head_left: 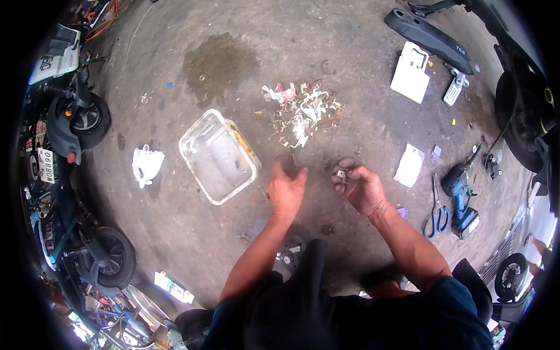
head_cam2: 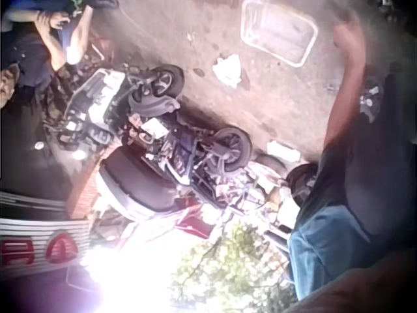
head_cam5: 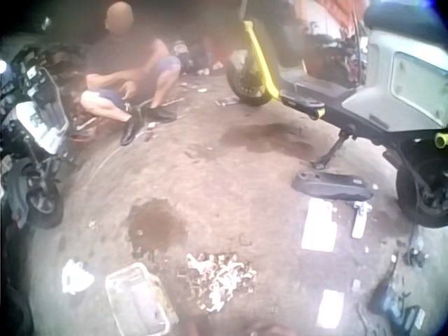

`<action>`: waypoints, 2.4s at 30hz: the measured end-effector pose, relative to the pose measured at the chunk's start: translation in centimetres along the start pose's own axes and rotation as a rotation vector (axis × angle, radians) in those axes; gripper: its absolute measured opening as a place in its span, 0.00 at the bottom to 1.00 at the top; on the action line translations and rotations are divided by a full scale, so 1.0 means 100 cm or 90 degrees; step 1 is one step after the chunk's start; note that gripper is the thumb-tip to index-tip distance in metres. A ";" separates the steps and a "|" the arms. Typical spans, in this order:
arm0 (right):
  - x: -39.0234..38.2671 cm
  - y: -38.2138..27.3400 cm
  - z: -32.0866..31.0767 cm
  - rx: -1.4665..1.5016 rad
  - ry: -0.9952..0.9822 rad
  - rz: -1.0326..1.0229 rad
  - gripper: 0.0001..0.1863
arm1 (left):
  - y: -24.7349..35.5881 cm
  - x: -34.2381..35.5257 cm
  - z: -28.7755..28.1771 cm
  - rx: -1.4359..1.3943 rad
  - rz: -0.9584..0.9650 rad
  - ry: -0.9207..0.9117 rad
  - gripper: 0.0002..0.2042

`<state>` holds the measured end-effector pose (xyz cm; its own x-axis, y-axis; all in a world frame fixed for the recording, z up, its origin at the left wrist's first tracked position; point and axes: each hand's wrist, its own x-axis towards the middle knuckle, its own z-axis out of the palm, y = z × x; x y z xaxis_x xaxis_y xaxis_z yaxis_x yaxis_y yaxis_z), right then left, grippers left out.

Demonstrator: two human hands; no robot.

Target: The person carries a container of metal clips outside, dumps them onto the ground, and sorts through them by hand. Then, the person fits selected clips and brake pads into a motorcycle brake caliper assembly.

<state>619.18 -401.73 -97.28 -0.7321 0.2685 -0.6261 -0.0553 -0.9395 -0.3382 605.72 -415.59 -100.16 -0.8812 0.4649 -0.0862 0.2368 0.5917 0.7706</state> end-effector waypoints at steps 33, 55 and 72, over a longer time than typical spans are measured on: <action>0.001 0.006 -0.001 -0.022 0.063 0.008 0.13 | 0.020 0.012 -0.022 0.252 0.263 -0.039 0.13; 0.004 0.012 0.000 -0.094 0.062 0.022 0.13 | 0.005 0.005 -0.042 -0.696 -0.485 -0.418 0.09; 0.008 0.014 -0.028 -0.799 0.293 -0.224 0.19 | 0.003 0.025 -0.149 -0.056 -0.052 0.098 0.03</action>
<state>620.41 -402.20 -100.19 -0.5056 0.7254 -0.4670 0.6335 -0.0553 -0.7718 597.52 -424.07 -90.76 -0.9499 0.3072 -0.0581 0.1314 0.5609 0.8174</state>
